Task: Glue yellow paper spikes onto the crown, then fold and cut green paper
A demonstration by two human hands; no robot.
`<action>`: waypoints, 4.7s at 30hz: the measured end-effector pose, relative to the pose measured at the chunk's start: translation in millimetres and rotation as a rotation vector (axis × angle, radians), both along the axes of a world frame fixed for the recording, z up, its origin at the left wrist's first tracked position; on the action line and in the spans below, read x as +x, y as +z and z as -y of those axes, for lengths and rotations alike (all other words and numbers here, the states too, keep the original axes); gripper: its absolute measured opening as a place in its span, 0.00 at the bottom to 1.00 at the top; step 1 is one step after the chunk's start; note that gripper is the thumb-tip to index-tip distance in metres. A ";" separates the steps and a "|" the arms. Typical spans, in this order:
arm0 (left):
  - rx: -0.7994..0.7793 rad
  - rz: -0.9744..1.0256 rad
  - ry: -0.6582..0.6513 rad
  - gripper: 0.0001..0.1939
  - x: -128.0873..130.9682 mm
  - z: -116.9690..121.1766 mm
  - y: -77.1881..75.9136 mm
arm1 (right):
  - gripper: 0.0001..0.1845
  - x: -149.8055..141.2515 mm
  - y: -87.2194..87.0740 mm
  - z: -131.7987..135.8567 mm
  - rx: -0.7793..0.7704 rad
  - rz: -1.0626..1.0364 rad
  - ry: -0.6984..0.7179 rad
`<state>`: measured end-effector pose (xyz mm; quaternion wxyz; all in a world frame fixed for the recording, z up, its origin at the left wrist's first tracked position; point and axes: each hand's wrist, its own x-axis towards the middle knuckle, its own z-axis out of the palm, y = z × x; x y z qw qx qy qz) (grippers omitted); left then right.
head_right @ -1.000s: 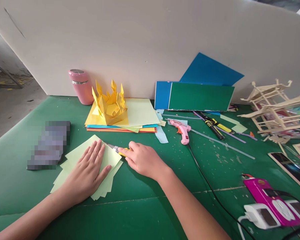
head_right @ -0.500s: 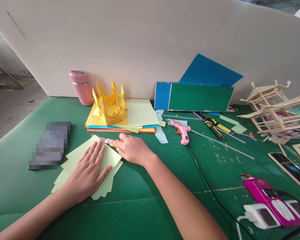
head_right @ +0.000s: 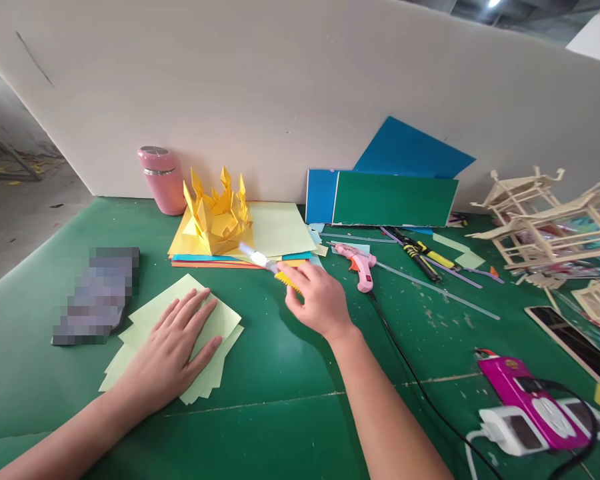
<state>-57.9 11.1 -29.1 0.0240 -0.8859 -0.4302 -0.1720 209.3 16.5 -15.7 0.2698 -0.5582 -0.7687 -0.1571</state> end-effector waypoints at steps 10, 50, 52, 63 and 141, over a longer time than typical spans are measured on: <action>-0.034 0.085 -0.115 0.18 -0.6 4.3 13.5 | 0.20 -44.4 -1.3 1.2 -0.146 -0.187 0.113; -0.078 0.238 0.030 0.39 -10.2 4.4 10.1 | 0.41 -101.3 9.0 56.3 -0.711 -0.714 0.066; -0.100 0.307 0.044 0.39 -10.2 3.1 12.2 | 0.41 -100.4 7.2 57.1 -0.689 -0.776 0.102; -0.331 0.575 0.325 0.19 -21.1 -14.0 24.1 | 0.36 -70.9 7.6 41.8 -0.527 -1.005 0.137; -1.438 1.444 0.271 0.25 42.0 47.3 32.6 | 0.24 -55.2 6.9 43.8 -0.078 -0.329 0.650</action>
